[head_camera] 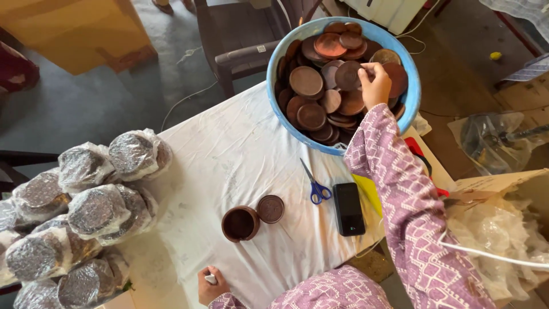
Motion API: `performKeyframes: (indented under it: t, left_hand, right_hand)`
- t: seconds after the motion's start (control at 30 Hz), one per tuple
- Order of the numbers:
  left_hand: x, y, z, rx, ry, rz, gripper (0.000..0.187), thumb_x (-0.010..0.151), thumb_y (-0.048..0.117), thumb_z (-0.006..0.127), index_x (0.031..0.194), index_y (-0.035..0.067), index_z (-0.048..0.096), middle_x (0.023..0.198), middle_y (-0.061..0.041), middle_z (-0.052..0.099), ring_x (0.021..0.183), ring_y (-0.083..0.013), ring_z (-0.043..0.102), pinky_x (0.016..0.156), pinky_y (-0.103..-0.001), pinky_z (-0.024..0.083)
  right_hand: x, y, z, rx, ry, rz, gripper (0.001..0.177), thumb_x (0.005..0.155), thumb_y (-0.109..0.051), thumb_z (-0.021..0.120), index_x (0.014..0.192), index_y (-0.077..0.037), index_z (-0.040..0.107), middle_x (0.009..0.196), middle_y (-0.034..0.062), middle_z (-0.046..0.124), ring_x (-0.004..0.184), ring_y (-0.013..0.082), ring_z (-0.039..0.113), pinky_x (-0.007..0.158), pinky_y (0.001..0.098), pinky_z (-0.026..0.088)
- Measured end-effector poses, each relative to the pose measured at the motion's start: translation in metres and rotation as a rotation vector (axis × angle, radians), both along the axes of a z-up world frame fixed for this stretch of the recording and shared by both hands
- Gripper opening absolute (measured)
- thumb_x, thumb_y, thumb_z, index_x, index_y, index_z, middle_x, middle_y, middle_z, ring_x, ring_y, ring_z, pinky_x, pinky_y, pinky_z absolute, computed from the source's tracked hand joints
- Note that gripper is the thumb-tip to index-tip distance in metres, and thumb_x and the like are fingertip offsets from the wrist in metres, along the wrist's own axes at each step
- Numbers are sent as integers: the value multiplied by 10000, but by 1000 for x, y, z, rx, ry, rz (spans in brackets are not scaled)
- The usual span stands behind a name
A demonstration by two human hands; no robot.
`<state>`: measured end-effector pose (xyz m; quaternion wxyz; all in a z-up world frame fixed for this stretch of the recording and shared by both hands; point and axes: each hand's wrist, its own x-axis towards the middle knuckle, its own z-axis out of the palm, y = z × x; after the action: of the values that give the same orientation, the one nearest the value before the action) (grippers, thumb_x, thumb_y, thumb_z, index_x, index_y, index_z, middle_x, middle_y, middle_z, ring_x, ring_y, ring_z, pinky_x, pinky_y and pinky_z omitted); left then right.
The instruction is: Wiping ceramic pots and lids with a cloth to clean them before packing.
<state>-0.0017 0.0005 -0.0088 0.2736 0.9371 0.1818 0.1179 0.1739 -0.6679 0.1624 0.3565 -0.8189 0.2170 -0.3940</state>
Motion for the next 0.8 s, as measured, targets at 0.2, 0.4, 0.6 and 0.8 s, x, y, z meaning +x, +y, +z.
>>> performKeyframes:
  t: [0.2,0.4,0.6,0.8]
  left_hand:
    - [-1,2,-9,49,-24,3,198,1006,321,660,898,156,679,717,-28,659,594,-230,627,554,-394,488]
    - [-1,-2,-2,-6,-1,27,199,995,316,664,883,151,678,677,-19,650,551,-196,627,529,-358,496]
    - [-2,-2,-1,25,-4,18,198,1005,308,661,886,150,678,702,-16,661,564,-197,625,535,-359,492]
    - [-2,2,-9,94,-41,-17,192,1008,306,663,891,155,678,735,-36,662,620,-244,627,571,-396,490]
  right_hand:
    - [45,-12,-52,-184,79,-60,122,939,-75,759,1045,-36,711,1004,117,745,910,279,726,808,390,560]
    - [62,-8,-74,-239,359,-69,384,774,-124,859,1119,-78,698,1068,121,691,990,323,671,844,442,538]
    - [62,-15,-97,-59,342,-33,721,610,-272,977,1190,-19,632,1061,171,669,932,312,666,835,433,535]
    - [45,1,-45,76,272,127,507,903,-336,896,1245,-12,707,1116,128,756,977,243,740,854,369,566]
